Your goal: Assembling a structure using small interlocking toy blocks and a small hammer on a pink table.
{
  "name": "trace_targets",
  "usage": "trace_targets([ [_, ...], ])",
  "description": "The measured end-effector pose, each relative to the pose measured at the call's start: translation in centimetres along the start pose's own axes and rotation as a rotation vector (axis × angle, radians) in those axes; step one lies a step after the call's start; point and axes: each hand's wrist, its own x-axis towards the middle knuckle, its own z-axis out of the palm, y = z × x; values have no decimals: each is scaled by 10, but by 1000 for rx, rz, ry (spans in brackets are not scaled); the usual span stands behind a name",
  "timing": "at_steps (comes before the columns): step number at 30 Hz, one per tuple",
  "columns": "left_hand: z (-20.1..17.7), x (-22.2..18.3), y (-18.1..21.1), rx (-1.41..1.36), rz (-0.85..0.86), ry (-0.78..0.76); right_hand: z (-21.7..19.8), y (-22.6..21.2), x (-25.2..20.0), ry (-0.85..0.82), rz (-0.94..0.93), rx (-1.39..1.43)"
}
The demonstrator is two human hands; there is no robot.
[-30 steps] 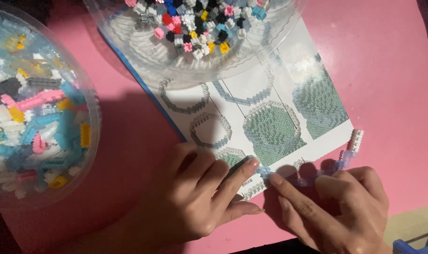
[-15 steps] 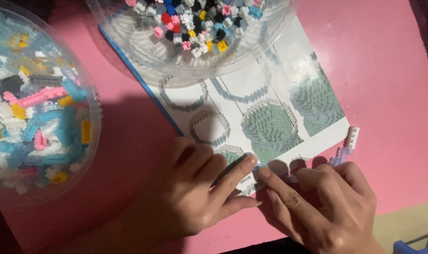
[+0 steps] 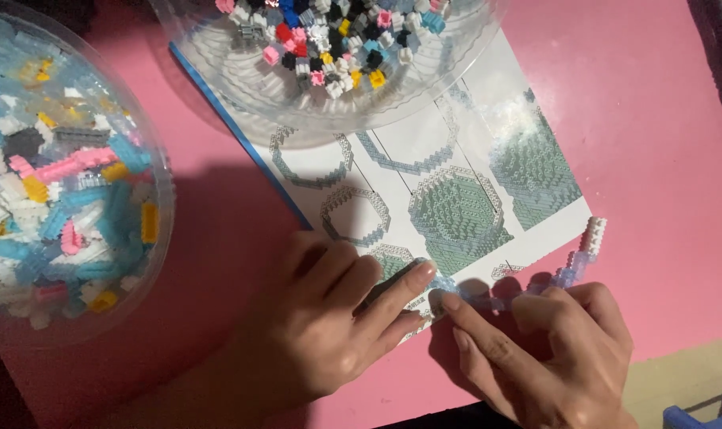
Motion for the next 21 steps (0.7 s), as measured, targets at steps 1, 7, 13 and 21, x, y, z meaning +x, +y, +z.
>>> trace_targets([
  [1,-1,1,0,0,2,0,1,1,2,1,1,-1],
  [7,-3,3,0,-22,-17,10,0,3,6,40,-68,-33],
  [13,-1,3,-2,-34,-15,11,-7,10,4,-8,-83,16],
  [21,-1,3,-3,-53,-24,3,-19,24,-11,-134,27,47],
])
